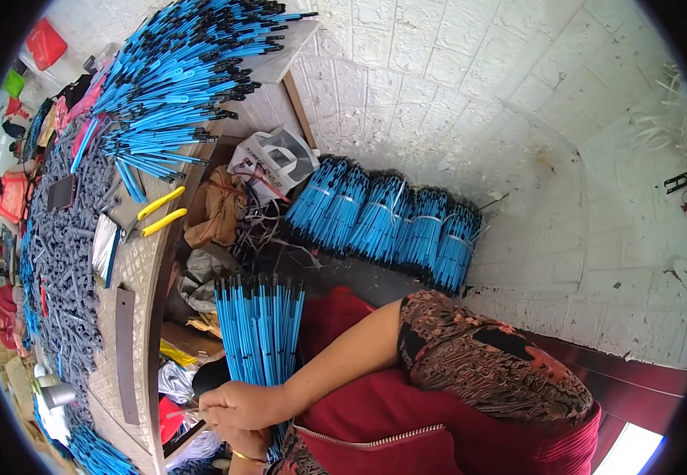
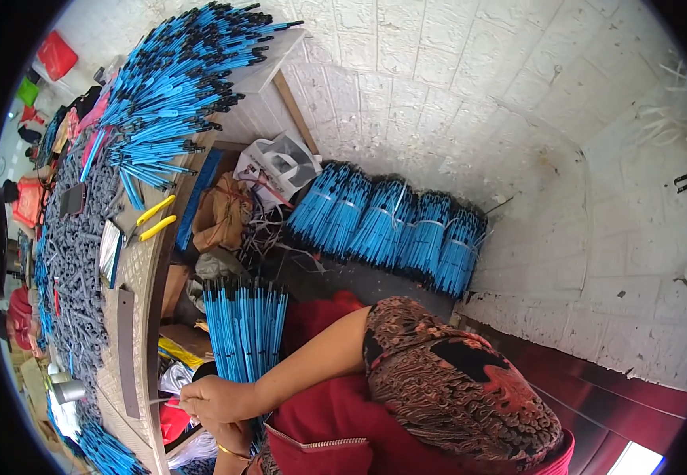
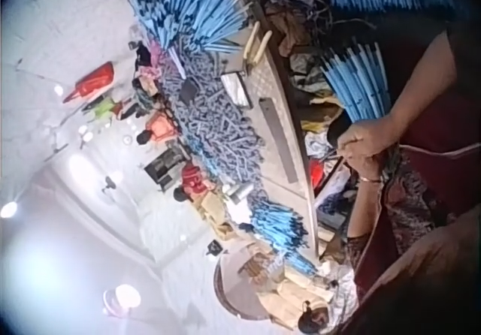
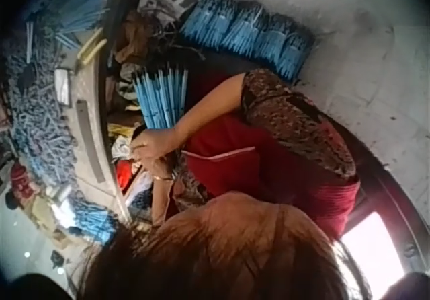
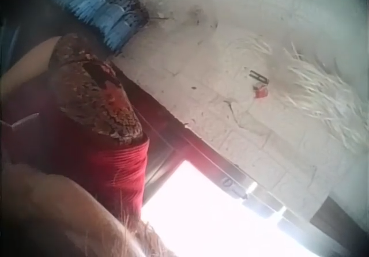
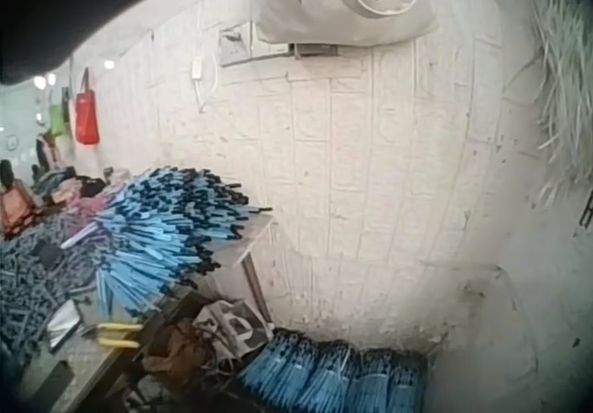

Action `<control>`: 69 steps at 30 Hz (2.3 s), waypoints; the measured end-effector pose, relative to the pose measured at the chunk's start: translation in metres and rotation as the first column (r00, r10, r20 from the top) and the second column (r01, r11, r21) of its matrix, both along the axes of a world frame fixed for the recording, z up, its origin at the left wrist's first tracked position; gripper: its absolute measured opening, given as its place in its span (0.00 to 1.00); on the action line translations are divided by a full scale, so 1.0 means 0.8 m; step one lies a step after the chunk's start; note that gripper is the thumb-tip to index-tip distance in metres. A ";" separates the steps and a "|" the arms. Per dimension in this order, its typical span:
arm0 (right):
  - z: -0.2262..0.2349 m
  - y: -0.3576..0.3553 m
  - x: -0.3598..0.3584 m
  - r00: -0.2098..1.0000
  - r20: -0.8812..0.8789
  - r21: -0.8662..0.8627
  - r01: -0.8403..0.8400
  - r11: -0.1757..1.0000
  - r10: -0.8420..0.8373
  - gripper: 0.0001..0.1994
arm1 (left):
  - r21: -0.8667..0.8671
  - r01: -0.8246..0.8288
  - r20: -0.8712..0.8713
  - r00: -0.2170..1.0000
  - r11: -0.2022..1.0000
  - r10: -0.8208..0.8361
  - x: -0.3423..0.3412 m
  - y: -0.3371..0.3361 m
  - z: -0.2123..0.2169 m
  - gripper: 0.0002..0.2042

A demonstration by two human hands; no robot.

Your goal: Assembling blue pen components by inserting internal grey parts using a metal assembly jig and pliers.

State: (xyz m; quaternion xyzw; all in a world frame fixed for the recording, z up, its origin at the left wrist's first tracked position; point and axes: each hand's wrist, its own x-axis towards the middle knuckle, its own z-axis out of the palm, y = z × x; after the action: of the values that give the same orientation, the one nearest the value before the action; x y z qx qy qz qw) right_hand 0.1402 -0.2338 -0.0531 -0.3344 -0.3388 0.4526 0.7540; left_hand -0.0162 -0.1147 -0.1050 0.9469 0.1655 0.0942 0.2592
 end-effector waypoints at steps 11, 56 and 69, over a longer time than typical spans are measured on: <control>-0.028 -0.024 0.047 0.880 0.474 -0.133 0.104 0.986 -0.029 0.12 | -0.046 0.189 0.116 0.976 0.981 -0.182 0.054 -0.030 0.075 0.08; 0.021 -0.025 0.027 0.554 0.833 0.115 -0.198 0.974 0.014 0.09 | -0.414 -0.054 0.296 0.936 0.909 0.190 0.030 -0.011 0.074 0.08; -0.015 0.009 0.046 0.907 -0.160 -0.040 -0.400 0.916 0.389 0.14 | -0.943 0.111 0.216 0.923 0.315 0.320 0.046 0.016 0.085 0.17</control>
State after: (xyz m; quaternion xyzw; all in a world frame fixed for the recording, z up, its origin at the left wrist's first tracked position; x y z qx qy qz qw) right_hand 0.1766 -0.2270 -0.0648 -0.2513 -0.3256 0.6311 0.6577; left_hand 0.0204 -0.1017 -0.0374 0.5683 0.1998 0.1706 0.7797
